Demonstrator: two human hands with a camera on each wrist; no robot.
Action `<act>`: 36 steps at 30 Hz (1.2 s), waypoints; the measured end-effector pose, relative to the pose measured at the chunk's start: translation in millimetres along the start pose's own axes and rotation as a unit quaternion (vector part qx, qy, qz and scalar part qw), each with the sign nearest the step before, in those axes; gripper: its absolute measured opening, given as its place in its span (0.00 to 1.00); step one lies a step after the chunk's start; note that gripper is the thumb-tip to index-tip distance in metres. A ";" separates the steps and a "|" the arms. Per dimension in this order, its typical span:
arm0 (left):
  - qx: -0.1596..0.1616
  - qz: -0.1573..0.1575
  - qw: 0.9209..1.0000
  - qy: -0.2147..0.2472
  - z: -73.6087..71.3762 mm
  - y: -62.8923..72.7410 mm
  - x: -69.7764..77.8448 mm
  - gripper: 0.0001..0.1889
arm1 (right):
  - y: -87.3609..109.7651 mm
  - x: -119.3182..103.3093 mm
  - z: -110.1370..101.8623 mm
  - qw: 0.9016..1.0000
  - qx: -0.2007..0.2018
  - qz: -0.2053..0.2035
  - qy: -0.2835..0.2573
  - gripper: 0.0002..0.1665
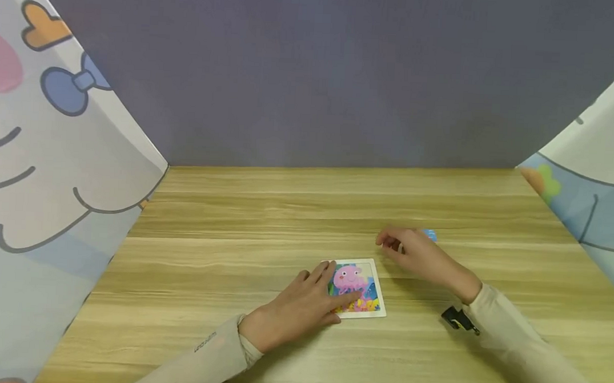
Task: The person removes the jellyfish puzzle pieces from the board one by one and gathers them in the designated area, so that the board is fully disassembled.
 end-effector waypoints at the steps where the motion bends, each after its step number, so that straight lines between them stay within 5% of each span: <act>1: 0.005 0.002 1.000 -0.003 -0.5 -0.2 0.0 0.30 | -0.3 -4.9 4.3 1.000 -0.011 -0.003 -0.007 0.05; 11: 0.006 0.000 1.000 0.006 0.7 -1.2 -1.2 0.29 | 2.8 -28.6 36.1 0.996 -0.074 -0.041 -0.017 0.08; 36: -0.008 -0.004 1.000 -0.010 2.5 -0.3 3.7 0.28 | 11.0 -35.9 45.3 0.997 -0.058 -0.047 0.012 0.11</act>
Point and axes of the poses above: each hand's wrist, its own y-axis away from the middle knuckle, its own z-axis out of the palm, x = y × z, the point moved 5 cm from there along -y, towards the middle knuckle, and after that the axes turned 13 degrees about x, right-handed, at the moved point
